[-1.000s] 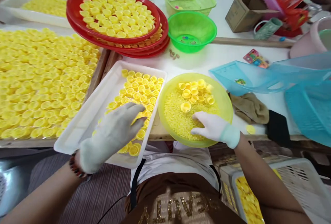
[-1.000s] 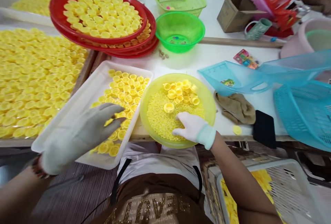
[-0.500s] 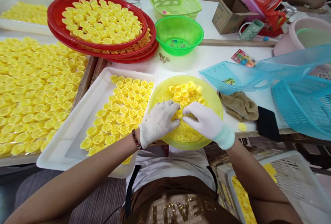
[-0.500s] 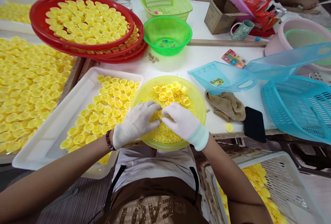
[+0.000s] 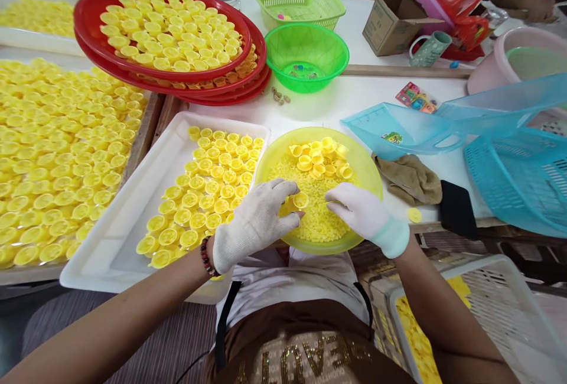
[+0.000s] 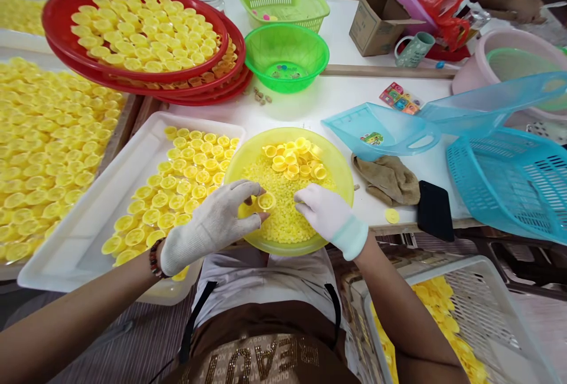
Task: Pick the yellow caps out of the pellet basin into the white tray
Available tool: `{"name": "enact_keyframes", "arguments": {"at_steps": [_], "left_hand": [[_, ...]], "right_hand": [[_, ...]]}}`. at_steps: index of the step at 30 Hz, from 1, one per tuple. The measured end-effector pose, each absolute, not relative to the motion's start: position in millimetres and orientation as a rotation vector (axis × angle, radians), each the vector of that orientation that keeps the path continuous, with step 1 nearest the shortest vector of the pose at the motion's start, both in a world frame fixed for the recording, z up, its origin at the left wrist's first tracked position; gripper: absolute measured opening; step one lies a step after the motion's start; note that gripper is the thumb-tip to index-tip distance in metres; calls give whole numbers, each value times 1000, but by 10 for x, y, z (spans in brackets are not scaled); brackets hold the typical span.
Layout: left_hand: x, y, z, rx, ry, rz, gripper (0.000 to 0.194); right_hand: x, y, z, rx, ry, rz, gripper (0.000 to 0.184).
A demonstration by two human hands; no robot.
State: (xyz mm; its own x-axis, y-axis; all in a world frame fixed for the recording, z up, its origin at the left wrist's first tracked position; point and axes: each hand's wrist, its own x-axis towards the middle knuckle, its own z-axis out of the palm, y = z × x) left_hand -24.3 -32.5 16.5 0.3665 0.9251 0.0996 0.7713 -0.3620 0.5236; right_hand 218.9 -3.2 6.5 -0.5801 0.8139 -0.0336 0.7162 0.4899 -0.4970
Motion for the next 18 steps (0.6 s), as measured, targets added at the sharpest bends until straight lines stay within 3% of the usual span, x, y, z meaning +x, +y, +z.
{"name": "enact_keyframes", "arguments": {"at_steps": [9,18], "left_hand": [[-307,-364,147,2255,1552,457,24],[-210,-359,136,2259,1469,521,25]], "right_hand": [[1979,-53,-80,-1172,-2689,916,17],[1877,-112,304,-1016,-2383,751,26]]}}
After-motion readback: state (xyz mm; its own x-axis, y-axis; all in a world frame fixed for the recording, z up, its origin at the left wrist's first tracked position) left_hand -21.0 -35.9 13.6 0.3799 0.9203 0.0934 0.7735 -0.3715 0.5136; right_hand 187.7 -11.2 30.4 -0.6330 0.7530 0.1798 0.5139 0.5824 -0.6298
